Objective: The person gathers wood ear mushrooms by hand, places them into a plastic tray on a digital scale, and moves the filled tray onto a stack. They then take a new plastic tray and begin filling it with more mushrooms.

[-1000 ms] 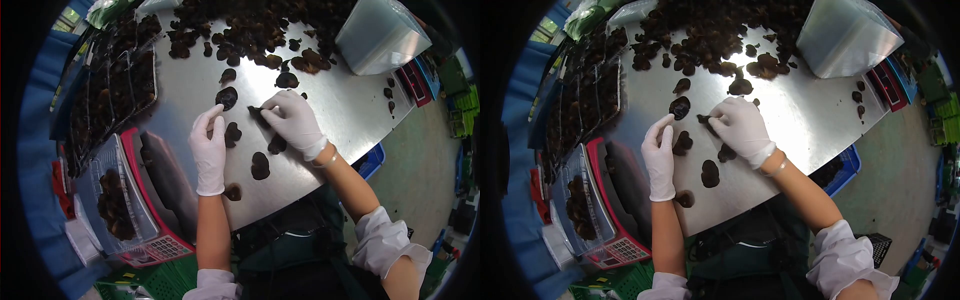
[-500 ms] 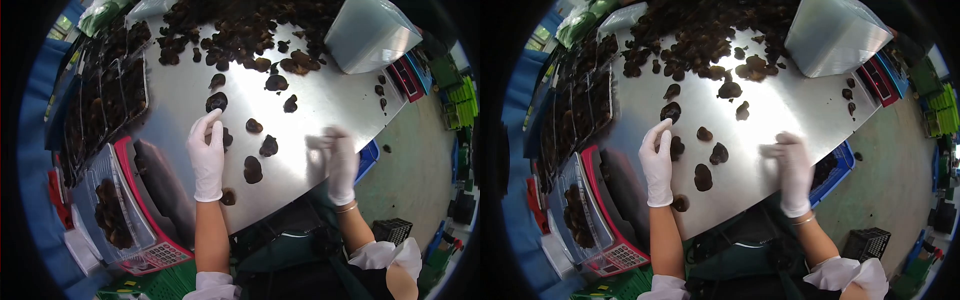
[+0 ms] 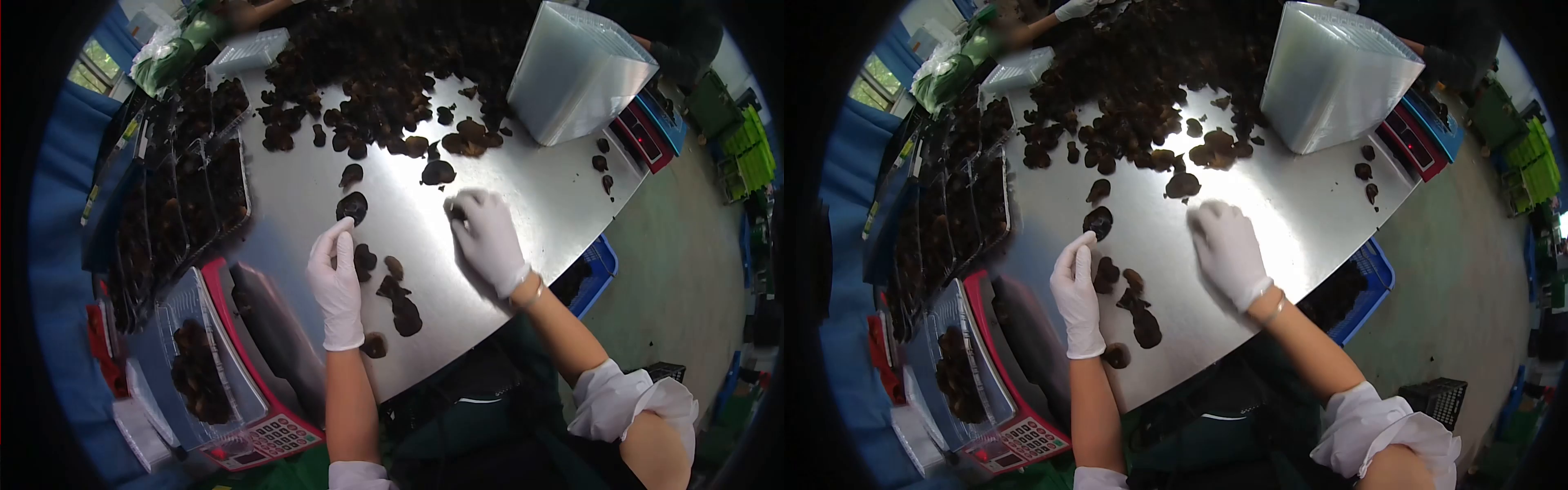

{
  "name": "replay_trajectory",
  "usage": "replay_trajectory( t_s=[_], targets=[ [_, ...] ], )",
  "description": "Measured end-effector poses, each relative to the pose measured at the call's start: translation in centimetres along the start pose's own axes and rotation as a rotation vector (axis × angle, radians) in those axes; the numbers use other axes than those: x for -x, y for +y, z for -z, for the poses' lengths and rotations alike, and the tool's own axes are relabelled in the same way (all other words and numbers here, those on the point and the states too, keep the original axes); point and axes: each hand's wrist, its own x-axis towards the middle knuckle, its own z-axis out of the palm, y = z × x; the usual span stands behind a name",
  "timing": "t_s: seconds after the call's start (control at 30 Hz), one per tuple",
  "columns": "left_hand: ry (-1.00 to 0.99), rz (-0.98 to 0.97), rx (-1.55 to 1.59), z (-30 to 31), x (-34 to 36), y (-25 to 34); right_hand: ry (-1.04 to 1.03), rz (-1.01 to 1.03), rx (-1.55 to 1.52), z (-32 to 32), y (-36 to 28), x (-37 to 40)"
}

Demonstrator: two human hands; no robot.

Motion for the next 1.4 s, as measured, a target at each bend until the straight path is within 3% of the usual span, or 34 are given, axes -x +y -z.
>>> replay_trajectory(
  t_s=[0.1,0.17,0.23,0.27,0.3,0.43,0.5,0.77,0.83,0.97,1.03,1.07,1.1,1.17,1.23,1.27,1.3,1.37,1.4],
  targets=[
    [-0.014,0.037,-0.013,-0.1,0.1,0.2,-0.267,0.193,-0.305,0.3,-2.6,2.3],
    [-0.001,-0.009,-0.014,-0.2,0.0,0.0,-0.248,0.265,-0.253,1.1,-3.5,1.7],
    [-0.001,-0.010,-0.007,-0.1,0.0,-0.5,-0.079,0.203,-0.195,0.6,-1.6,-1.1],
    [0.001,-0.011,0.000,-0.2,-0.1,-0.6,0.108,0.241,-0.040,-0.5,-0.5,-2.8],
    [-0.012,-0.032,0.014,-0.1,0.0,-0.4,0.168,0.236,0.051,-0.8,0.0,-4.2],
    [-0.001,-0.055,-0.065,0.3,-0.2,-0.9,0.016,0.076,0.318,-1.3,2.6,-6.7],
    [0.003,-0.058,-0.050,0.2,-0.4,-1.1,-0.033,0.096,0.230,-1.2,3.7,-7.0],
    [0.020,-0.016,-0.056,0.3,-0.3,-1.6,0.112,0.104,-0.093,-1.1,4.5,-5.9],
    [-0.012,0.003,-0.040,0.2,-0.3,-1.0,-0.034,0.138,-0.012,-0.1,4.5,-6.2],
    [0.014,-0.015,-0.027,0.1,-0.2,-0.9,-0.117,0.121,0.057,0.9,3.8,-6.8],
    [0.034,0.002,0.029,0.5,-0.3,-0.8,-0.097,-0.053,-0.201,1.1,3.6,-7.4],
    [0.089,-0.026,0.006,0.9,-0.5,-1.0,0.086,0.026,-0.180,0.2,4.5,-7.2],
    [0.148,-0.052,-0.018,1.3,-0.6,-1.2,0.078,0.039,-0.185,0.5,3.2,-7.2],
    [0.192,-0.027,0.015,1.8,-0.9,-0.9,0.009,0.137,-0.263,1.0,-0.4,-5.6],
    [0.223,-0.009,0.044,2.1,-0.8,-0.9,-0.216,0.085,-0.466,-0.9,-2.6,-3.4],
    [0.209,0.028,0.066,2.2,-0.9,-0.9,-0.462,0.377,-0.280,-1.9,-2.0,-3.9],
    [0.193,0.064,0.089,2.1,-1.1,-0.9,-0.462,0.442,-0.153,-1.9,-3.4,-3.3],
    [0.192,0.065,0.092,1.9,-1.0,-0.8,-0.359,0.493,-0.366,-4.0,-3.5,-5.6],
    [0.186,0.070,0.103,1.7,-0.9,-0.7,-0.414,0.431,-0.575,-5.8,-2.6,-7.7]
  ],
)
